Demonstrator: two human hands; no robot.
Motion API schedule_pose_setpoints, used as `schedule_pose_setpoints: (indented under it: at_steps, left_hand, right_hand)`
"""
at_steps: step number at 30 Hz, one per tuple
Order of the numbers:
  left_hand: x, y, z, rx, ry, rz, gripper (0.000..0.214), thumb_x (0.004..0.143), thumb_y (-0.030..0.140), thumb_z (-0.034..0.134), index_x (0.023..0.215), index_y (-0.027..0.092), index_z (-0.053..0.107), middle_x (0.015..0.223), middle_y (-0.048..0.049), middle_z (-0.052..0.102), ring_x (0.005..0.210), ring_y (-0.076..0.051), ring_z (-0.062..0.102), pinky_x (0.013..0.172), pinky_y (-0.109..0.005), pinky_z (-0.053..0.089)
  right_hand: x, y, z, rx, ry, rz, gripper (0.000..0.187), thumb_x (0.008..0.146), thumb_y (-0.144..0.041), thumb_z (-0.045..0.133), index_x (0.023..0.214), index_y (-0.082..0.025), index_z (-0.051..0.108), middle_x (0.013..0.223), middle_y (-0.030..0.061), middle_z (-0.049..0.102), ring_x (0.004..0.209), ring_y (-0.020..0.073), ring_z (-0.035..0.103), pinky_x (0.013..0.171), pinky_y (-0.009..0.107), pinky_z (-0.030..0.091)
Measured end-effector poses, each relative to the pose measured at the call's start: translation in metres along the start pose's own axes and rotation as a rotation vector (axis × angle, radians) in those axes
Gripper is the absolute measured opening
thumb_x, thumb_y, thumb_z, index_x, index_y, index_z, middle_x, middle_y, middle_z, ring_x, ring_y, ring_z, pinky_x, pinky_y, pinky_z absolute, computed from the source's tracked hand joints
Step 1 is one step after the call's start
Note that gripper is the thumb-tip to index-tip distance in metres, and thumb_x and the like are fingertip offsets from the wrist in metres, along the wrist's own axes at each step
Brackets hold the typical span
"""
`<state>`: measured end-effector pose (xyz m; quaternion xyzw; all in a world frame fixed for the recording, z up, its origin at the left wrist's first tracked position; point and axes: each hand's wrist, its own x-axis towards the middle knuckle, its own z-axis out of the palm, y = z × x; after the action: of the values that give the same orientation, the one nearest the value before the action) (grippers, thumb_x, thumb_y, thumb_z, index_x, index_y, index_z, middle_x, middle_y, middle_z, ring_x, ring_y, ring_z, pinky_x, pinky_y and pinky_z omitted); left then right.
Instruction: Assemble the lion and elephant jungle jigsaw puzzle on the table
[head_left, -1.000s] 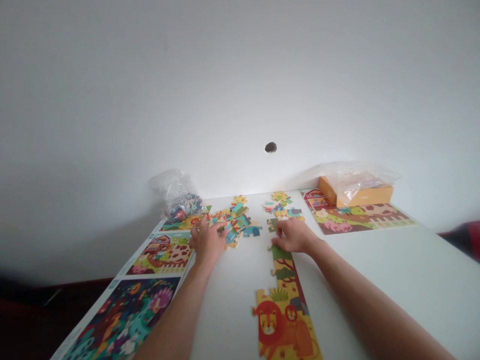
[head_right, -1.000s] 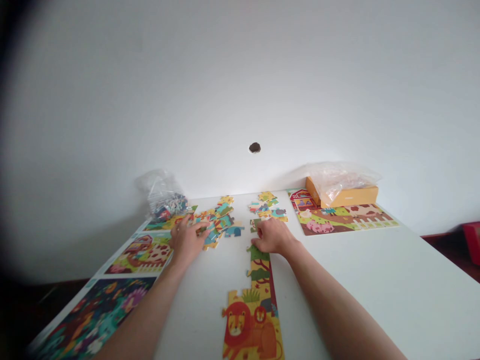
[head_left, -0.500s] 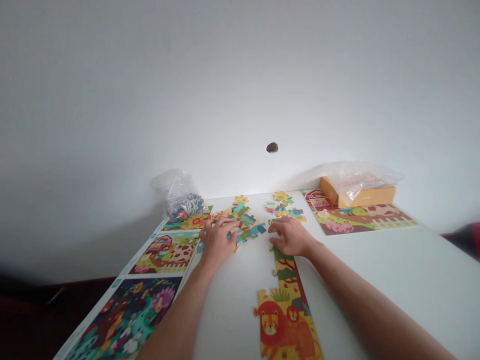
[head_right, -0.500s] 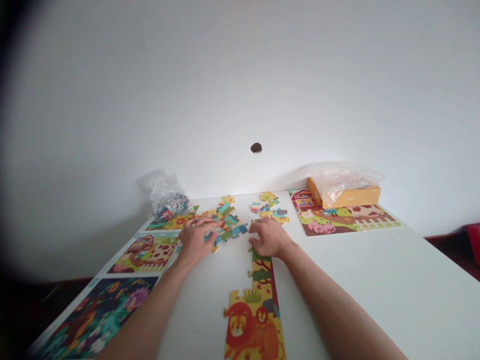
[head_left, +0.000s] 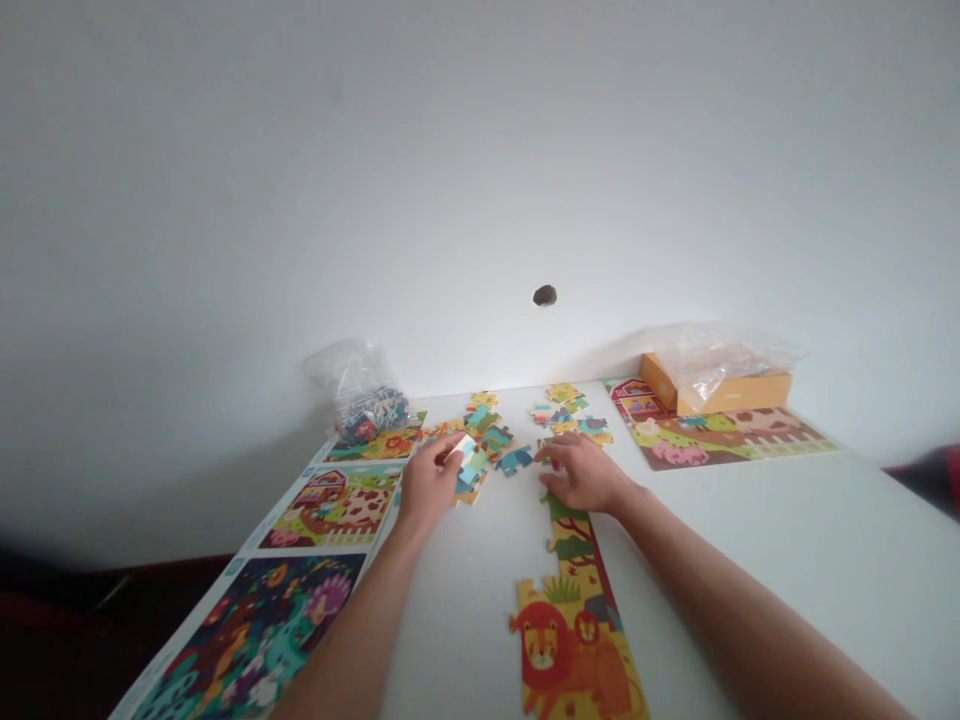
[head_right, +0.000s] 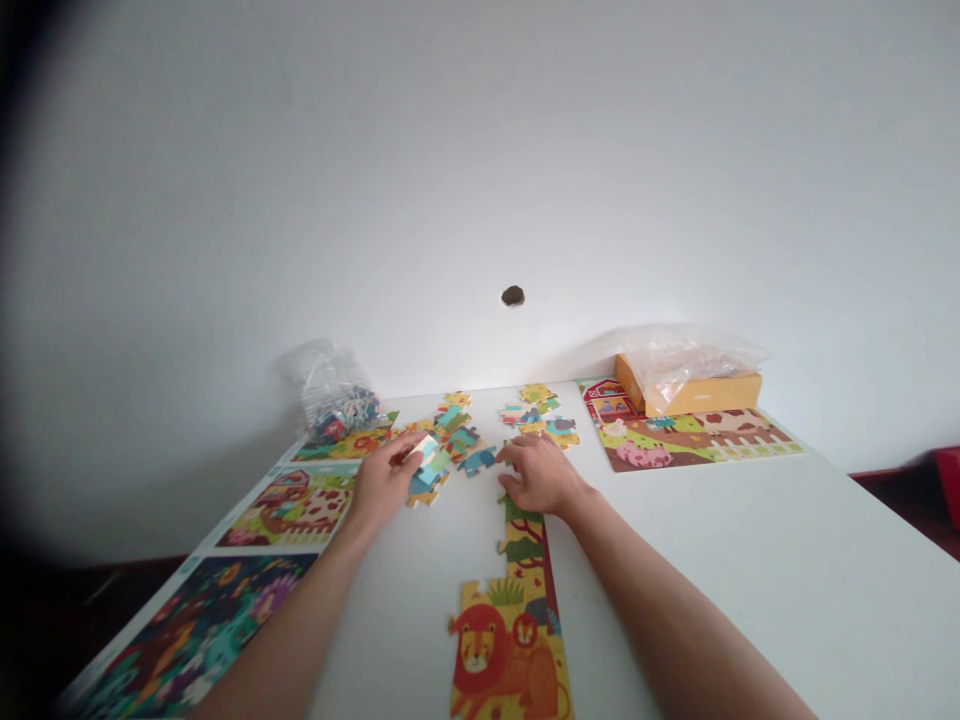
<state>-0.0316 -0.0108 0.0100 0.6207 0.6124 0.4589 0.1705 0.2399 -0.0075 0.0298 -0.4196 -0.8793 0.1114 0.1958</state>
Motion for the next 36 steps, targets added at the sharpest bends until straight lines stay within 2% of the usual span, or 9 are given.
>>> schedule_pose_setpoints:
  at_steps: [3, 5, 8, 10, 16, 21, 23, 31, 36]
  left_hand:
    - [0.002, 0.002, -0.001, -0.202, 0.091, -0.108, 0.037, 0.074, 0.033, 0.064, 0.105, 0.015, 0.073, 0.091, -0.0059, 0.073, 0.077, -0.020, 0.066, 0.069, -0.029, 0.053]
    - [0.001, 0.007, -0.001, -0.351, 0.082, -0.180, 0.039, 0.069, 0.036, 0.068, 0.102, 0.015, 0.071, 0.088, -0.0048, 0.071, 0.073, -0.019, 0.066, 0.063, -0.027, 0.052]
    - [-0.002, 0.016, 0.002, -0.525, -0.032, -0.251, 0.037, 0.066, 0.037, 0.074, 0.096, 0.015, 0.067, 0.084, -0.0030, 0.070, 0.067, -0.016, 0.064, 0.058, -0.026, 0.052]
    - [-0.005, 0.022, 0.004, -0.564, -0.137, -0.235, 0.031, 0.067, 0.036, 0.075, 0.089, 0.015, 0.065, 0.080, -0.0016, 0.068, 0.063, -0.014, 0.062, 0.058, -0.026, 0.051]
    - [-0.013, 0.035, 0.005, -0.497, -0.265, -0.211, 0.023, 0.068, 0.033, 0.075, 0.077, 0.015, 0.064, 0.062, 0.0036, 0.059, 0.051, -0.009, 0.053, 0.050, -0.021, 0.042]
    - [-0.015, 0.038, 0.006, -0.503, -0.344, -0.167, 0.031, 0.072, 0.032, 0.073, 0.098, 0.015, 0.069, 0.062, 0.0050, 0.058, 0.048, -0.008, 0.051, 0.048, -0.021, 0.040]
    - [-0.015, 0.037, 0.006, -0.483, -0.374, -0.164, 0.032, 0.073, 0.032, 0.072, 0.099, 0.014, 0.070, 0.061, 0.0048, 0.057, 0.047, -0.008, 0.049, 0.047, -0.021, 0.038]
    - [-0.014, 0.036, 0.008, -0.442, -0.396, -0.175, 0.029, 0.071, 0.031, 0.072, 0.094, 0.013, 0.071, 0.063, 0.0019, 0.063, 0.050, -0.009, 0.051, 0.049, -0.021, 0.038]
    - [-0.014, 0.035, 0.007, -0.389, -0.420, -0.104, 0.030, 0.074, 0.034, 0.069, 0.095, 0.013, 0.074, 0.063, 0.0011, 0.063, 0.053, -0.011, 0.052, 0.052, -0.022, 0.039]
  right_hand:
    - [0.000, 0.000, 0.000, 0.012, 0.008, 0.007, 0.026, 0.083, -0.025, 0.061, 0.107, -0.019, 0.069, 0.088, 0.0048, 0.068, 0.088, 0.0206, 0.061, 0.087, 0.032, 0.042]
    - [0.000, 0.000, 0.000, 0.021, 0.027, 0.009, 0.027, 0.084, -0.026, 0.060, 0.109, -0.019, 0.069, 0.088, 0.0049, 0.068, 0.087, 0.0201, 0.061, 0.087, 0.031, 0.042]
    - [0.000, 0.001, 0.001, 0.035, 0.068, 0.001, 0.029, 0.086, -0.026, 0.059, 0.112, -0.019, 0.068, 0.088, 0.0049, 0.069, 0.086, 0.0197, 0.061, 0.085, 0.031, 0.043]
    - [0.000, 0.001, 0.001, 0.040, 0.082, -0.003, 0.030, 0.086, -0.025, 0.058, 0.113, -0.019, 0.067, 0.087, 0.0045, 0.069, 0.085, 0.0195, 0.061, 0.084, 0.031, 0.043]
    - [0.000, 0.004, 0.001, 0.030, 0.080, -0.001, 0.024, 0.085, -0.019, 0.055, 0.104, -0.019, 0.069, 0.086, 0.0045, 0.070, 0.084, 0.0186, 0.062, 0.083, 0.029, 0.043]
    - [0.000, 0.007, 0.003, 0.032, 0.101, -0.002, 0.024, 0.084, -0.016, 0.053, 0.100, -0.019, 0.071, 0.087, 0.0050, 0.071, 0.083, 0.0182, 0.064, 0.082, 0.028, 0.044]
    - [0.000, 0.009, 0.003, 0.032, 0.120, 0.002, 0.024, 0.082, -0.015, 0.054, 0.098, -0.019, 0.071, 0.087, 0.0053, 0.072, 0.082, 0.0182, 0.064, 0.081, 0.028, 0.045]
    - [-0.001, 0.013, 0.006, 0.026, 0.158, 0.031, 0.025, 0.081, -0.014, 0.054, 0.096, -0.020, 0.073, 0.085, 0.0048, 0.073, 0.079, 0.0187, 0.066, 0.078, 0.028, 0.047]
    - [0.000, 0.012, 0.005, 0.035, 0.160, 0.034, 0.025, 0.081, -0.014, 0.054, 0.096, -0.020, 0.073, 0.086, 0.0045, 0.073, 0.079, 0.0185, 0.066, 0.078, 0.028, 0.047]
